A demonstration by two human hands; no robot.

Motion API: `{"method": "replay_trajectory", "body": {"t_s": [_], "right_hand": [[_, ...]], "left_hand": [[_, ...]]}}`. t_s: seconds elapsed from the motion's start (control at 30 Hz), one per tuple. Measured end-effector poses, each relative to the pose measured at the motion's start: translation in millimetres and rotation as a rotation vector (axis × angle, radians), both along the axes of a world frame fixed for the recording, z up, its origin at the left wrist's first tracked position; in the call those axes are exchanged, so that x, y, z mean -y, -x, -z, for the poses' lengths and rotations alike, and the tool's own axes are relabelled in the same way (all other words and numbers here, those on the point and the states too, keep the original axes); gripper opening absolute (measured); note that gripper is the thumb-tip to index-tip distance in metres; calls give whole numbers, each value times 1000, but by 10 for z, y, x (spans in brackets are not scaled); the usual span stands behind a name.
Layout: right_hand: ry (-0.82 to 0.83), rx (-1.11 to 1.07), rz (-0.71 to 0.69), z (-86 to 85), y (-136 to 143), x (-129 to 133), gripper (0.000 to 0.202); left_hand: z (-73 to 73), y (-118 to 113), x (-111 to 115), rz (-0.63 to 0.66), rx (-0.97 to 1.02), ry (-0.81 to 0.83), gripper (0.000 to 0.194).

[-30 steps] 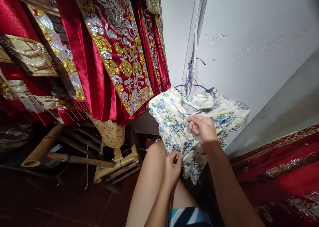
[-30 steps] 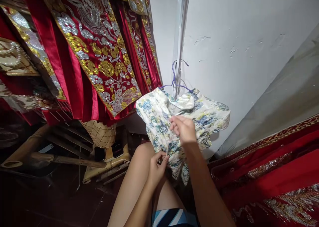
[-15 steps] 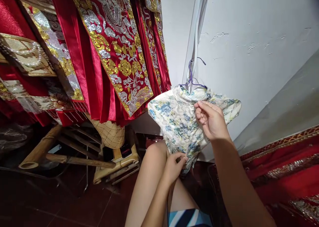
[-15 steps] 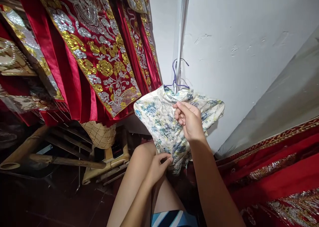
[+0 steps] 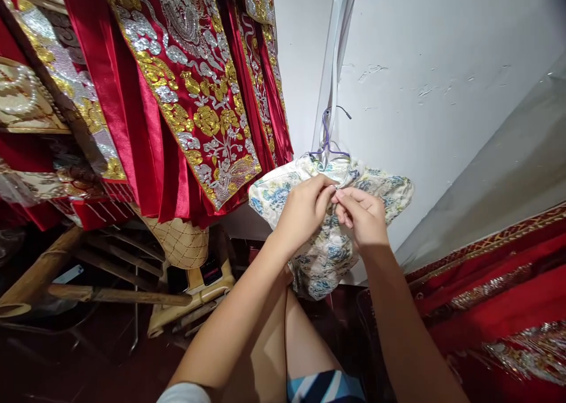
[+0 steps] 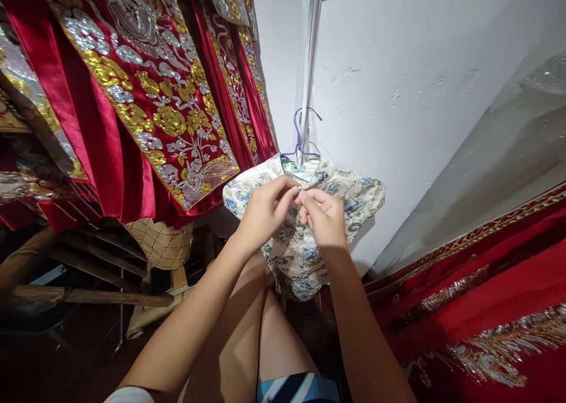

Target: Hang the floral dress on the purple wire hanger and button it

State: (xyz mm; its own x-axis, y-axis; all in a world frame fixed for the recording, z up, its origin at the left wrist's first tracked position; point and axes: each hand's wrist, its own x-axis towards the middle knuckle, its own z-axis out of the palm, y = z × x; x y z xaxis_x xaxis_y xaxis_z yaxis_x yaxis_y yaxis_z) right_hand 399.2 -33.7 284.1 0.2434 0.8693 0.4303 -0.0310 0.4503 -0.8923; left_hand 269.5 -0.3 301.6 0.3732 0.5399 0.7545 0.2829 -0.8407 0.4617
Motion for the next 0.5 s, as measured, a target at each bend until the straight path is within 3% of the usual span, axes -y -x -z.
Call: {"method": "replay_trajectory", "body": {"t_s": [0.13, 0.27, 0.37, 0.43, 0.5], "right_hand": [[6, 42, 77, 99, 68, -116, 25], [126, 104, 126, 301, 19, -151, 21], [184, 99, 119, 490, -46, -44, 22], [211, 84, 100, 587, -53, 63, 23], [273, 82, 69, 646, -25, 157, 23]], "left_hand": [[7, 45, -14, -79, 48, -106, 13], [-86, 347, -163, -165, 306, -127, 10], [-53, 712, -469, -147, 632, 135, 6], [75, 919, -708, -144, 818, 333, 5], [275, 1034, -899, -140, 884, 448, 12]]}}
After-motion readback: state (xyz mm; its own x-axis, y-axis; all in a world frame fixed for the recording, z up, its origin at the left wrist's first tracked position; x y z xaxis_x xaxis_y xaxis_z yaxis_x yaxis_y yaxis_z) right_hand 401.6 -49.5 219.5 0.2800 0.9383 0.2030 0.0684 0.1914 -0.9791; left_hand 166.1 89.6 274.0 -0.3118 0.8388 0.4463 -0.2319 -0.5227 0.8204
